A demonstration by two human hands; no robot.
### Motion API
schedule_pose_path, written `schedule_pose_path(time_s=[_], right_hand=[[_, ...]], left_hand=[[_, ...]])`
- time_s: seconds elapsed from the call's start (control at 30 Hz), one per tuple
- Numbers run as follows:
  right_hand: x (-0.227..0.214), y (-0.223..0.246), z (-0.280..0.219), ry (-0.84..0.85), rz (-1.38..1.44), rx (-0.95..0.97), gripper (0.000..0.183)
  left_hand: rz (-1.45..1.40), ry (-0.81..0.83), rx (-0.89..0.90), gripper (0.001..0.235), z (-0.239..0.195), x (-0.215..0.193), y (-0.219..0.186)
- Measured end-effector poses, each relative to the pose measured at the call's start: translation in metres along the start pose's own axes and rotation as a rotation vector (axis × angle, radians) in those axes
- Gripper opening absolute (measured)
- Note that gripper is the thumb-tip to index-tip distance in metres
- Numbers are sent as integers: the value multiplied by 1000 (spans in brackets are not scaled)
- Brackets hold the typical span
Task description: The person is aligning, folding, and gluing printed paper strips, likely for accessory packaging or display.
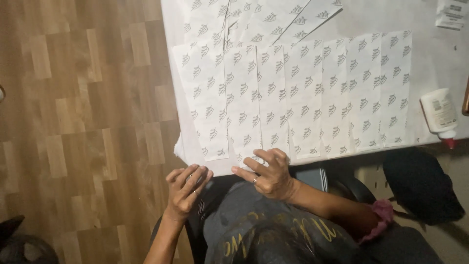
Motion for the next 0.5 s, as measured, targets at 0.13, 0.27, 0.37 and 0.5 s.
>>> schedule_pose_path(time_s=[0.13, 0.27, 0.37, 0.5], right_hand=[[-13, -6, 4, 73, -8, -41, 26], [-15, -2, -9, 59, 69, -57, 36], [-13, -5, -5, 60, 119, -24, 28], [-21, -14, 5, 44, 127, -1, 17]], left_hand=[[91, 135, -21, 20, 4, -2, -4], [70, 204, -13, 16, -2, -2, -5], [4, 277, -15, 15, 4, -1, -2], [-13, 378, -40, 21, -5, 6, 11]])
Point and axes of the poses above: each hand's wrist, its own z-axis towards the middle knuckle, its own x-axis out of the palm, y = z × x, the point moved 7 cm from there along z, towards the middle knuckle, and after that the axes turned 15 degrees about -x, right-handed, at the moved point
